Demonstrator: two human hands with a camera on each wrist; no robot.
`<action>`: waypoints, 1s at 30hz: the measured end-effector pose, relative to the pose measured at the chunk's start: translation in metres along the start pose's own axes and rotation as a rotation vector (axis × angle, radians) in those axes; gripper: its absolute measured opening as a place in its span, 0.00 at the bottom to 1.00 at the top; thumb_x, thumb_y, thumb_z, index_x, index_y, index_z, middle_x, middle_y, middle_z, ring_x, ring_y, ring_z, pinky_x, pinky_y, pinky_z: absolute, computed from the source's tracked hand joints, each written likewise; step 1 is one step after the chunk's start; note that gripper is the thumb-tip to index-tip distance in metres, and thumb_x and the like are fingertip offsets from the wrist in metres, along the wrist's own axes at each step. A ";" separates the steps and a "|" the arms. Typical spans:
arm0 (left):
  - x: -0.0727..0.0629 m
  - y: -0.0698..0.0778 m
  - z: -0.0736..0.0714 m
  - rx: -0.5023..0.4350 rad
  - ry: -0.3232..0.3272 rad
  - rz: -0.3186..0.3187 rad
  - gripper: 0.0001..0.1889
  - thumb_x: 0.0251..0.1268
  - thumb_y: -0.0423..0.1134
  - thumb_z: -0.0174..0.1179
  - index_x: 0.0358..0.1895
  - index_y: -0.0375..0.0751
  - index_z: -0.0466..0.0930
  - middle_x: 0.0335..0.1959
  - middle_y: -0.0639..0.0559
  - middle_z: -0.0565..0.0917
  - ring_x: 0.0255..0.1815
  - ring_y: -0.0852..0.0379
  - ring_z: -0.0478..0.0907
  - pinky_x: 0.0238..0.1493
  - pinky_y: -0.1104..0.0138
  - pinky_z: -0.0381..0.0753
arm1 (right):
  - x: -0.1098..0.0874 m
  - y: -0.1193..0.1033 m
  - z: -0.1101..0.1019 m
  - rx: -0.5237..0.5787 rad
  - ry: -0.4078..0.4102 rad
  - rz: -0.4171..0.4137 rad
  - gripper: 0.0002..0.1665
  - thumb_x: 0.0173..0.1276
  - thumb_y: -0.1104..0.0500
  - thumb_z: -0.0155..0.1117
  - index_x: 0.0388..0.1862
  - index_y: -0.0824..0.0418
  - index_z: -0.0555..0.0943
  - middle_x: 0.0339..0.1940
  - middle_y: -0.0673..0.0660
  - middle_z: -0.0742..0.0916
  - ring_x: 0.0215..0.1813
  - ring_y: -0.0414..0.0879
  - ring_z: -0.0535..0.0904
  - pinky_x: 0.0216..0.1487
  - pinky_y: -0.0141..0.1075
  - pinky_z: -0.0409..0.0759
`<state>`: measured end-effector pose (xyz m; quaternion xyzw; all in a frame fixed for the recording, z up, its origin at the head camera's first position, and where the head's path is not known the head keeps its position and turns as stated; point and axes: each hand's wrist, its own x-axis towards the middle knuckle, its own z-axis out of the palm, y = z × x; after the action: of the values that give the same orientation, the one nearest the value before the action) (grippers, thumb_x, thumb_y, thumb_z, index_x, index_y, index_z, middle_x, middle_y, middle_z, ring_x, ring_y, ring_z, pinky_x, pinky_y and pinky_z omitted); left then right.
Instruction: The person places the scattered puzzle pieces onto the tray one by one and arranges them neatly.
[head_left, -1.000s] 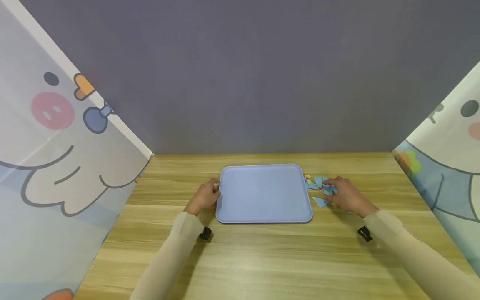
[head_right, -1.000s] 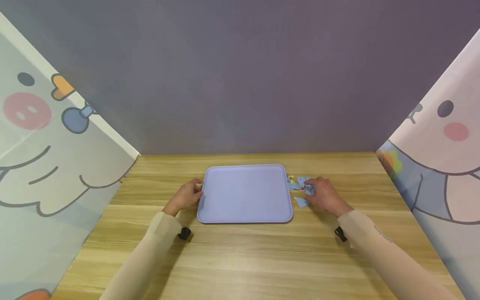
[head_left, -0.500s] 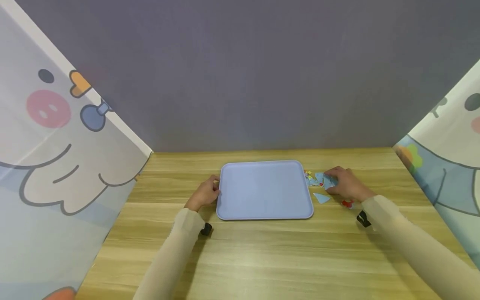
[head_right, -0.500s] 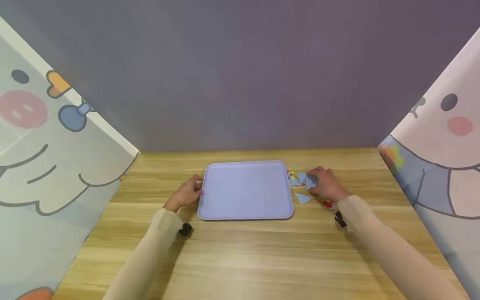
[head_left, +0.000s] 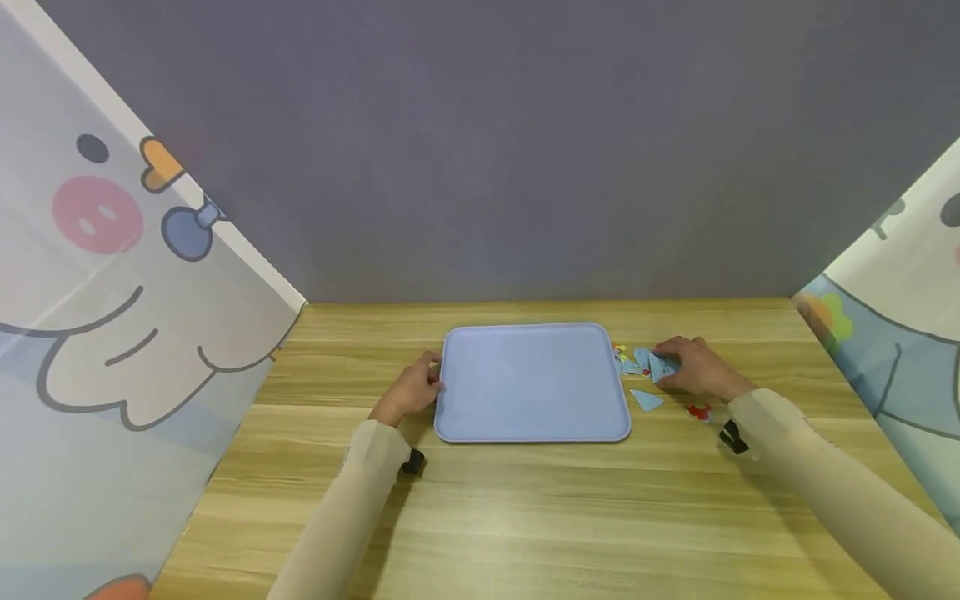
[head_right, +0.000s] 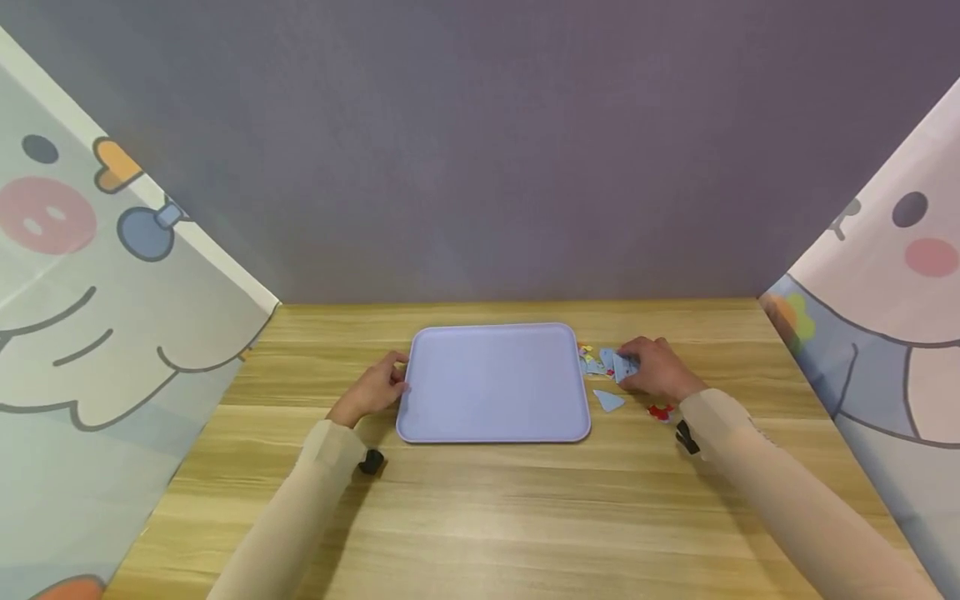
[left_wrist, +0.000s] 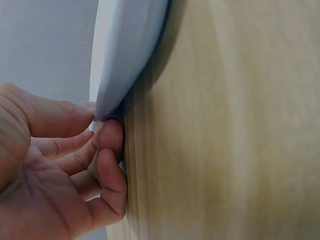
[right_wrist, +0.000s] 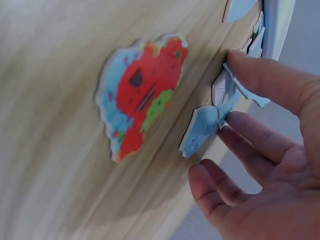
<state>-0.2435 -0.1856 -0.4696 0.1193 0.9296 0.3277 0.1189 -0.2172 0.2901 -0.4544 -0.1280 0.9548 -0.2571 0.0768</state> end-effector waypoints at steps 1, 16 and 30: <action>0.000 0.000 -0.001 0.002 0.001 0.001 0.23 0.63 0.27 0.57 0.61 0.31 0.62 0.34 0.42 0.79 0.32 0.51 0.77 0.35 0.61 0.77 | 0.001 0.000 0.000 -0.001 0.000 0.001 0.35 0.53 0.59 0.74 0.56 0.76 0.73 0.58 0.73 0.73 0.53 0.66 0.65 0.56 0.60 0.64; 0.002 0.007 -0.003 0.014 -0.007 -0.017 0.24 0.63 0.28 0.57 0.61 0.32 0.62 0.34 0.43 0.78 0.33 0.51 0.76 0.35 0.61 0.76 | 0.004 -0.001 -0.003 -0.001 0.010 -0.017 0.31 0.53 0.59 0.74 0.52 0.75 0.76 0.55 0.73 0.76 0.50 0.64 0.67 0.52 0.59 0.67; -0.001 0.004 0.000 0.014 0.005 -0.023 0.24 0.62 0.27 0.58 0.61 0.32 0.63 0.35 0.43 0.79 0.33 0.51 0.76 0.37 0.61 0.77 | 0.015 -0.006 0.008 0.028 0.068 -0.045 0.21 0.55 0.63 0.72 0.46 0.72 0.81 0.44 0.67 0.81 0.46 0.62 0.76 0.49 0.56 0.71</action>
<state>-0.2422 -0.1826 -0.4666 0.1088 0.9334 0.3202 0.1196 -0.2284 0.2771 -0.4597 -0.1397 0.9500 -0.2764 0.0401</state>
